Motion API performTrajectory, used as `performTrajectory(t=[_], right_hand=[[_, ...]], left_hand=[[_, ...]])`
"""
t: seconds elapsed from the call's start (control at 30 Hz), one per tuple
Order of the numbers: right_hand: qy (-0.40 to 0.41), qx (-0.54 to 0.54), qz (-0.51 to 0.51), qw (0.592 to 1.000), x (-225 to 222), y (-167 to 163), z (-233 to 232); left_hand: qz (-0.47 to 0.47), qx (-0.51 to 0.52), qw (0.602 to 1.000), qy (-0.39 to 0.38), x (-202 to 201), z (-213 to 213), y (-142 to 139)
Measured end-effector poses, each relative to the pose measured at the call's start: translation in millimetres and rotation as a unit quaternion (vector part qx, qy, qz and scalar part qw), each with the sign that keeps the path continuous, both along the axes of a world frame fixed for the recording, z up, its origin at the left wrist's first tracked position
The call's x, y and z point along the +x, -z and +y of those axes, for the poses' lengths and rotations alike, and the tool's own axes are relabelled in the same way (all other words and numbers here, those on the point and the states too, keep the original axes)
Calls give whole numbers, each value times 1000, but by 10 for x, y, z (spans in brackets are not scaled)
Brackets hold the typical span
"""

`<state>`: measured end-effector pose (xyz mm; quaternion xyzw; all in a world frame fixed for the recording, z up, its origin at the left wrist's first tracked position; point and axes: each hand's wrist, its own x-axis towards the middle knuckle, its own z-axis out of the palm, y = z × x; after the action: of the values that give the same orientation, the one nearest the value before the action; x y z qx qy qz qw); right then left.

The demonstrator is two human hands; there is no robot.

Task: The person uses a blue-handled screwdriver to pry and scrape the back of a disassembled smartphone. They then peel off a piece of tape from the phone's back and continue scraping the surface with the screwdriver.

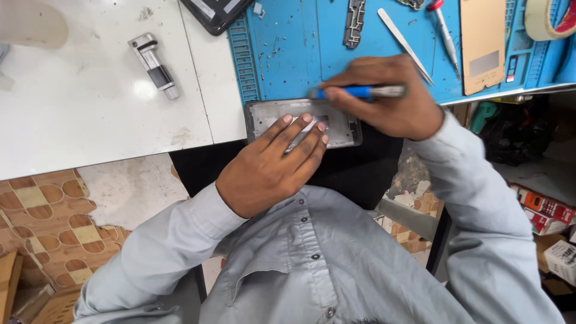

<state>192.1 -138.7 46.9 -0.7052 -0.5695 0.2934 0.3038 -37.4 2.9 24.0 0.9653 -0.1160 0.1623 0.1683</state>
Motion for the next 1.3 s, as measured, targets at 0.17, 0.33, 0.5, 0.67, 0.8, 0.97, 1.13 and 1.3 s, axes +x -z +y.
performTrajectory(t=[0.17,0.33,0.5,0.67,0.8,0.97,1.13,1.3], right_hand=[[90,-36,-42,994,23,-300,-324],[159,-12,-105,982,-202,-215,-456],[190,15,-126,974,-294,-150,-485],[200,26,-131,971,-328,-160,-555],[338,-88,-109,931,-126,-131,-575],[270,-145,-225,925,82,-28,-463],[246,-209,-365,873,-67,-210,-151],[167,36,-195,966,-690,-999,68]], left_hand=[[-4,18,1000,-4,-1,-32,-2],[-11,43,999,8,-8,-71,21],[-12,48,999,9,-19,-113,9],[-18,55,998,4,-6,-101,-1],[-34,51,998,-2,-2,-108,-15],[-70,54,996,-22,-51,-105,-5],[-130,55,989,-34,-71,-100,101],[-171,53,983,-38,-65,-69,183]])
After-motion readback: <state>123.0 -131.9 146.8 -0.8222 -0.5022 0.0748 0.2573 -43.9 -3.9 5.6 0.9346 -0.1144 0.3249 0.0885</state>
